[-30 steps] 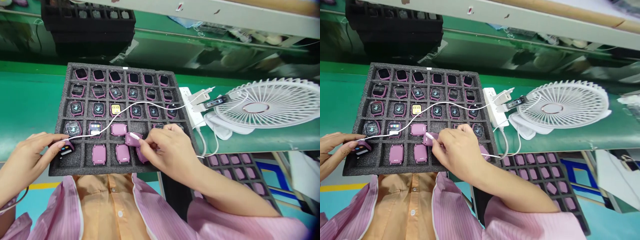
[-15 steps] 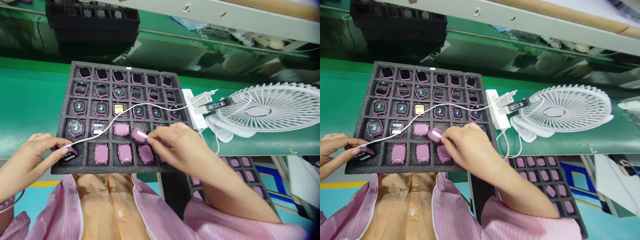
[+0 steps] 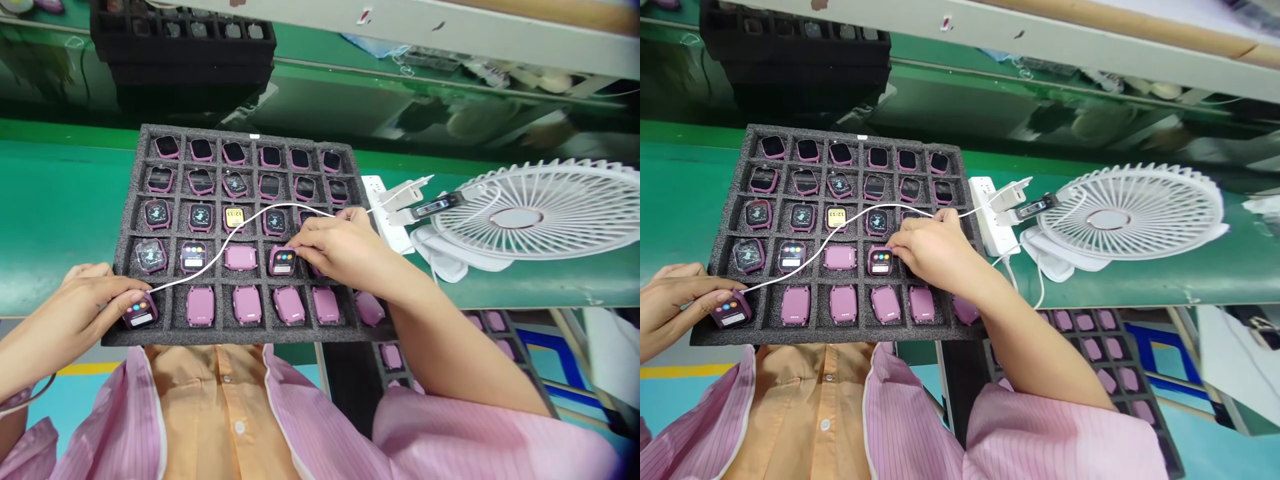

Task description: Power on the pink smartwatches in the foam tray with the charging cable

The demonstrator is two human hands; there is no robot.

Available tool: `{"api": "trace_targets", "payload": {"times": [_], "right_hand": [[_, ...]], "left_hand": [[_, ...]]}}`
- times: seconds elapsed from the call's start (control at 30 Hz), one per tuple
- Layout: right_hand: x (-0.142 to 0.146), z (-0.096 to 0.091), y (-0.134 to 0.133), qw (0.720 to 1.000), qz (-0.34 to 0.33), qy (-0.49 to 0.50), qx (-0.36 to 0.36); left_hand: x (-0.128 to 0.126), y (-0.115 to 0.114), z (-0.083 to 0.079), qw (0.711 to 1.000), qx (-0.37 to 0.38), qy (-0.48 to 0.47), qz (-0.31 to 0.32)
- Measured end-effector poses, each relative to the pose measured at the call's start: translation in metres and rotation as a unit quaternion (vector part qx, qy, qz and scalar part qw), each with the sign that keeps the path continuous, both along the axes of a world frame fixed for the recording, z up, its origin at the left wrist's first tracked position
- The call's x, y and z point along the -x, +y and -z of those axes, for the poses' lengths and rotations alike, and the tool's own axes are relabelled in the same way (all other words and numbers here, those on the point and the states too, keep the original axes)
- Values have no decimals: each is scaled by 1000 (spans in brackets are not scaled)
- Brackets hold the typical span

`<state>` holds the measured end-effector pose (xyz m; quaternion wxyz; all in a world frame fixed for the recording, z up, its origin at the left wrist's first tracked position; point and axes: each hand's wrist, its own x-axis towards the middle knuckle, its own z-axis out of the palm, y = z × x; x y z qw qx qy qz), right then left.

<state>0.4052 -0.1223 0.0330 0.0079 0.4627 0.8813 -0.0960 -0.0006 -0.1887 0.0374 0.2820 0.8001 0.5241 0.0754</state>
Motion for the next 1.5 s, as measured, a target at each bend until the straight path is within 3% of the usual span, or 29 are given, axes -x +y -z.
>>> {"api": "trace_targets", "payload": {"times": [0.17, 0.33, 0.4, 0.57, 0.67, 0.77, 0.83, 0.9, 1.0, 1.1, 1.17, 1.23, 1.3, 1.33, 1.4, 1.5], "right_hand": [[10, -4, 0, 999, -5, -35, -16], [20, -17, -6, 987, -10, -73, -146], [23, -22, -5, 981, -48, -62, -175], [38, -16, 11, 955, -233, -53, -176], [46, -7, 17, 946, -263, -77, -173], [47, -2, 17, 942, -283, -25, -178], [45, -2, 16, 951, -271, 52, -142], [43, -2, 15, 963, -229, 130, -54], [41, 1, 14, 974, -157, 157, 45], [43, 7, 14, 988, -112, 107, 25], [44, 10, 12, 991, -100, 89, 6], [45, 13, 10, 992, -94, 84, -9], [46, 14, 7, 993, -85, 81, -27], [47, 14, 5, 993, -83, 78, -35], [48, 14, 2, 993, -81, 70, -48], [49, 13, 1, 993, -76, 67, -55]], "left_hand": [[3, 2, 1, 1000, 24, 10, -11], [2, 3, 2, 999, 50, 11, -11], [2, 3, 2, 998, 55, 8, -11], [3, 4, 4, 999, 41, 6, -3], [1, 4, 3, 999, 32, 6, 5], [-4, 3, -1, 999, 36, 18, 13], [-7, 2, -4, 999, 37, 25, 12], [-9, 2, -5, 999, 37, 22, 5], [-9, 1, -6, 999, 46, 8, -6], [-10, 1, -12, 998, 26, -15, -50], [-17, 0, -20, 991, -17, -53, -123], [-29, -3, -26, 968, -64, -127, -209], [-46, -9, -28, 945, -84, -212, -235], [-55, -13, -26, 945, -85, -242, -205], [-69, -22, -16, 963, -87, -241, -83], [-80, -29, 4, 977, -153, -135, 63]]}}
